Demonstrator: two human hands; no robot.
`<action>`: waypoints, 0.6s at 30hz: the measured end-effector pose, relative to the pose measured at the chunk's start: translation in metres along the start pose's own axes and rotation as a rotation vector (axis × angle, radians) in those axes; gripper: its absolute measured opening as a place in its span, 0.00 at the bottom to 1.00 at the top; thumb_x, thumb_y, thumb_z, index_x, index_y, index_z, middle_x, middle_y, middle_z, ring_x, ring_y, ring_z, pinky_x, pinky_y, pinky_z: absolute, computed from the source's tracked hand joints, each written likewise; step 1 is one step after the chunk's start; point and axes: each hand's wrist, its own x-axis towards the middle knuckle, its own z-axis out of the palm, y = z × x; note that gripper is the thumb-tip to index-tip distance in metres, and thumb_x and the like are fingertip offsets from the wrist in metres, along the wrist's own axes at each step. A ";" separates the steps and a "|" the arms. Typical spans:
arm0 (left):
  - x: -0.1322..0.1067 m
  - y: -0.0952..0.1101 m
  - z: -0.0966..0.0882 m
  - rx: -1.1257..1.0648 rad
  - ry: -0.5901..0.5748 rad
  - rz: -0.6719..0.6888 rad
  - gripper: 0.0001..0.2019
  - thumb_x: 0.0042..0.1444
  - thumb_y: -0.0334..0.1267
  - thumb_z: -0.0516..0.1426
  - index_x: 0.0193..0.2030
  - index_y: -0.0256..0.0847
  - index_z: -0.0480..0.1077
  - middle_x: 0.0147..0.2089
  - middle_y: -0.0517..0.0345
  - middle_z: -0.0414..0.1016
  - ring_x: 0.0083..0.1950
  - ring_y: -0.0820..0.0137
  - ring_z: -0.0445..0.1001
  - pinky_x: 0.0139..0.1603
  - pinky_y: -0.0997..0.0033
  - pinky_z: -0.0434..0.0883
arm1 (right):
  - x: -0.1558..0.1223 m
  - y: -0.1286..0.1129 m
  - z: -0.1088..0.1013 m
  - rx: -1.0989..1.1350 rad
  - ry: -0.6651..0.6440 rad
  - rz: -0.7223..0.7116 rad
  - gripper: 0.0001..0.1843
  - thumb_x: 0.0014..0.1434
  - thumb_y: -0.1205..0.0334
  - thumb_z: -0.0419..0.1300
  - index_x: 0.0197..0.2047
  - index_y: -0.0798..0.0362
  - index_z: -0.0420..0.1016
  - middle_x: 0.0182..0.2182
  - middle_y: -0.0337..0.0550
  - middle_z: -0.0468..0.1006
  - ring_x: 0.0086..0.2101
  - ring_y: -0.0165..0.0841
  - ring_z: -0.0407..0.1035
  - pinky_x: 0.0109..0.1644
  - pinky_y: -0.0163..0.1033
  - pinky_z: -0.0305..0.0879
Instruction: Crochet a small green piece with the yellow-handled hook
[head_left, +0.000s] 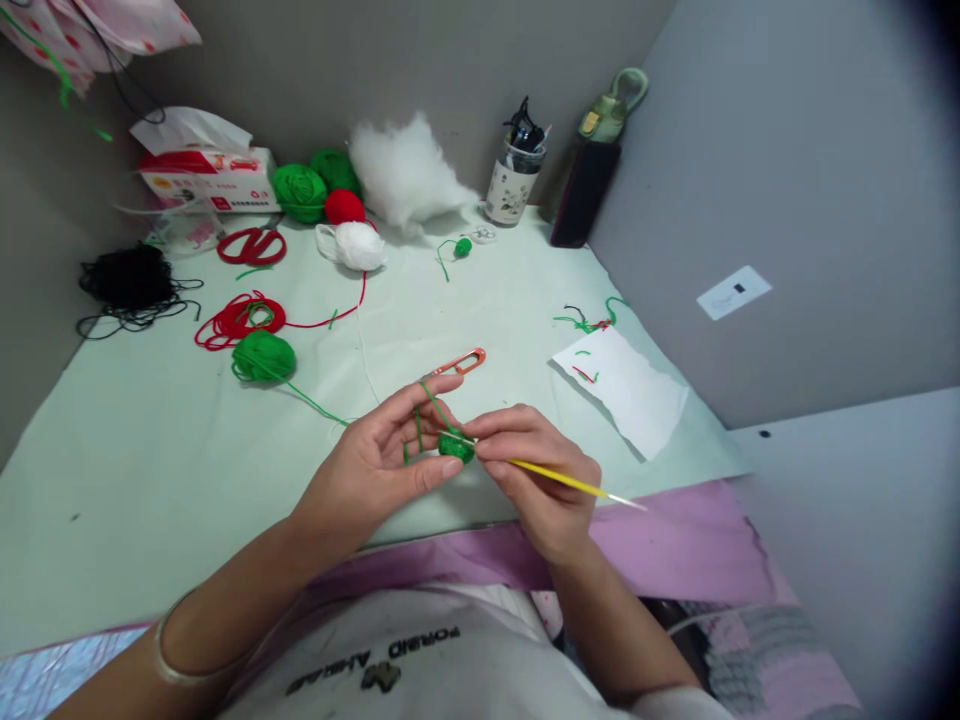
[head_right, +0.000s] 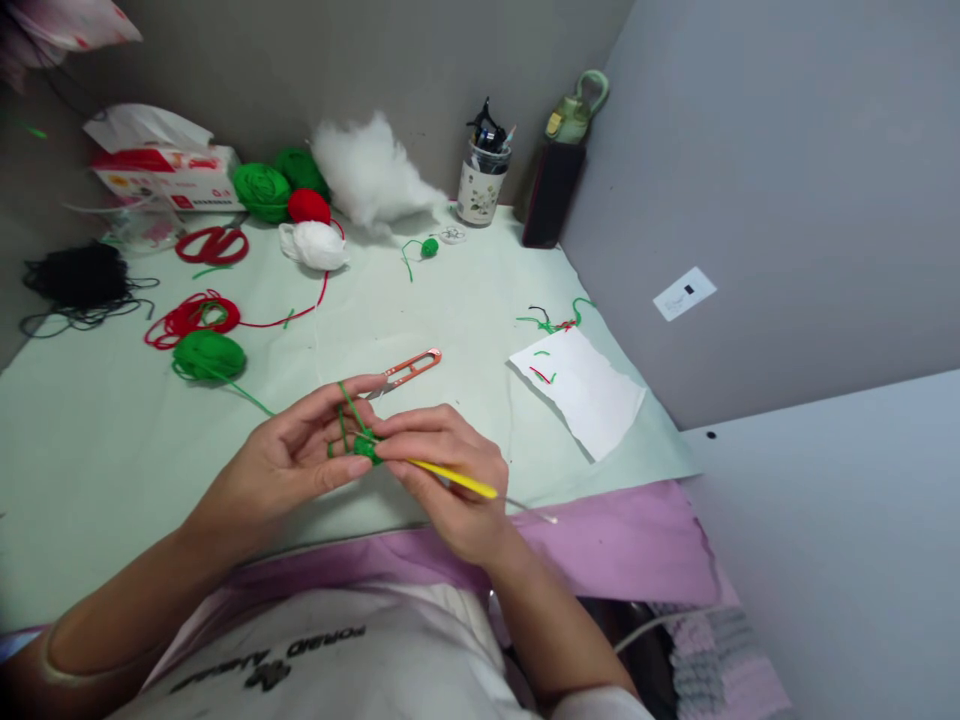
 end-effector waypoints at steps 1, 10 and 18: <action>0.000 0.000 0.000 -0.005 -0.002 0.001 0.28 0.55 0.32 0.73 0.63 0.47 0.76 0.45 0.60 0.78 0.48 0.69 0.79 0.56 0.69 0.76 | 0.000 -0.001 0.000 -0.014 -0.005 -0.012 0.17 0.67 0.71 0.66 0.53 0.41 0.86 0.48 0.44 0.87 0.46 0.37 0.81 0.49 0.46 0.81; 0.000 -0.001 0.002 0.082 0.043 0.050 0.30 0.55 0.35 0.74 0.64 0.46 0.75 0.46 0.60 0.82 0.50 0.69 0.79 0.58 0.70 0.75 | -0.005 -0.001 0.004 -0.088 0.062 -0.070 0.18 0.70 0.73 0.61 0.54 0.43 0.85 0.47 0.45 0.86 0.46 0.36 0.80 0.46 0.42 0.78; 0.000 -0.005 0.003 -0.032 0.032 0.015 0.31 0.56 0.32 0.73 0.65 0.50 0.75 0.47 0.61 0.82 0.49 0.71 0.81 0.52 0.74 0.77 | 0.001 -0.002 0.006 -0.168 0.001 -0.116 0.18 0.72 0.70 0.60 0.56 0.40 0.84 0.52 0.46 0.86 0.47 0.38 0.81 0.49 0.48 0.79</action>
